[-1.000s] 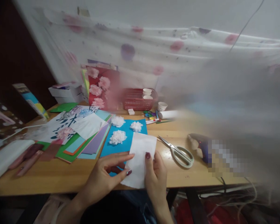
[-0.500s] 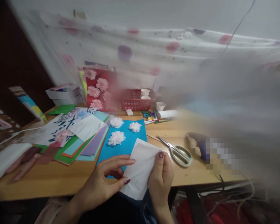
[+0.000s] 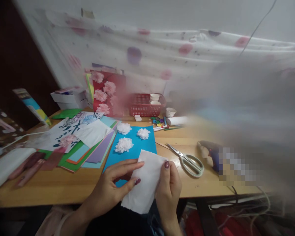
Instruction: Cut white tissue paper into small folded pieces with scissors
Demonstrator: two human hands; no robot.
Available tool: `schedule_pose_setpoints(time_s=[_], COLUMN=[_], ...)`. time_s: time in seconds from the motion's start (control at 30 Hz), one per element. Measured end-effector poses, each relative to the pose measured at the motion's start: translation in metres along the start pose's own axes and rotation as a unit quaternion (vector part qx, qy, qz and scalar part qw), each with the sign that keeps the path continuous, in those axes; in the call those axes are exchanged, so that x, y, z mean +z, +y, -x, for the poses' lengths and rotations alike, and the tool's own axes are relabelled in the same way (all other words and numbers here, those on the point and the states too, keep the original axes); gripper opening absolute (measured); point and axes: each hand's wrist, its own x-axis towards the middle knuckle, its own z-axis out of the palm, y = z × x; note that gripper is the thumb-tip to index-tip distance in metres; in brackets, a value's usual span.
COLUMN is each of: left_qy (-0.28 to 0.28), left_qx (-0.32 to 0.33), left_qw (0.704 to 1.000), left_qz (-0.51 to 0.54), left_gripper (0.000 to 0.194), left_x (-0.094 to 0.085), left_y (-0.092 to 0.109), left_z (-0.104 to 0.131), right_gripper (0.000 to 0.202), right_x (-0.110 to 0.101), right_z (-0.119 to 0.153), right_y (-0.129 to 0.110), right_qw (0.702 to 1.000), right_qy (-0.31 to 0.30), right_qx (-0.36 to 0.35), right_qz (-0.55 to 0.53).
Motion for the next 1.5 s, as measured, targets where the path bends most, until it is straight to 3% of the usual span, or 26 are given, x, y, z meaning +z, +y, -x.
schedule_pose_setpoints(time_s=[0.27, 0.5, 0.6, 0.67, 0.73, 0.77, 0.83, 0.97, 1.17, 1.27, 1.37, 1.43, 1.5], left_qy=[0.008, -0.057, -0.034, -0.004, 0.03, 0.043, 0.059, 0.059, 0.099, 0.121, 0.138, 0.155, 0.176], left_qx=[0.019, -0.002, -0.018, -0.014, -0.007, -0.005, -0.007, -0.041, -0.072, -0.105, -0.124, -0.11, -0.095], left_qw=[1.0, 0.997, 0.997, 0.997, 0.993, 0.989, 0.979, 0.958, 0.955, 0.938, 0.901, 0.876, 0.855], left_qz=[-0.014, 0.06, 0.067, 0.082, 0.114, 0.139, 0.195, 0.277, 0.269, 0.306, 0.393, 0.444, 0.479], left_gripper=[0.031, 0.037, 0.038, 0.04, 0.042, 0.044, 0.046, 0.048, 0.028, 0.019, 0.027, 0.035, 0.041], left_x=[0.0, 0.003, 0.003, 0.0, -0.004, -0.006, -0.01, -0.012, -0.012, -0.012, -0.013, -0.014, -0.016], left_y=[-0.002, -0.008, -0.014, -0.019, -0.022, -0.024, -0.026, -0.029, -0.033, -0.032, -0.028, -0.024, -0.021], left_z=[0.004, -0.006, -0.006, -0.006, -0.008, -0.009, -0.011, -0.015, -0.018, -0.02, -0.023, -0.024, -0.025], right_gripper=[0.036, 0.033, 0.029, 0.029, 0.029, 0.03, 0.034, 0.032, 0.028, 0.025, 0.028, 0.029, 0.03], right_x=[0.001, 0.002, -0.005, -0.02, -0.044, -0.058, -0.084, -0.108, -0.094, -0.093, -0.098, -0.098, -0.092], right_z=[-0.001, 0.002, -0.009, -0.026, -0.05, -0.063, -0.084, -0.103, -0.107, -0.108, -0.102, -0.093, -0.08], right_y=[-0.003, 0.002, 0.003, 0.005, 0.01, 0.014, 0.022, 0.035, 0.032, 0.026, 0.017, 0.009, 0.003], right_qw=[0.997, 0.983, 0.979, 0.971, 0.939, 0.907, 0.816, 0.781, 0.749, 0.758, 0.784, 0.852, 0.951], right_qy=[0.005, -0.01, -0.014, 0.005, 0.027, 0.026, -0.003, -0.042, -0.073, -0.106, -0.108, -0.118, -0.164], right_qx=[-0.054, -0.124, -0.126, -0.131, -0.139, -0.144, -0.145, -0.14, -0.128, -0.127, -0.125, -0.097, -0.008], right_qz=[0.06, 0.135, 0.158, 0.197, 0.314, 0.395, 0.56, 0.607, 0.646, 0.63, 0.599, 0.501, 0.26])
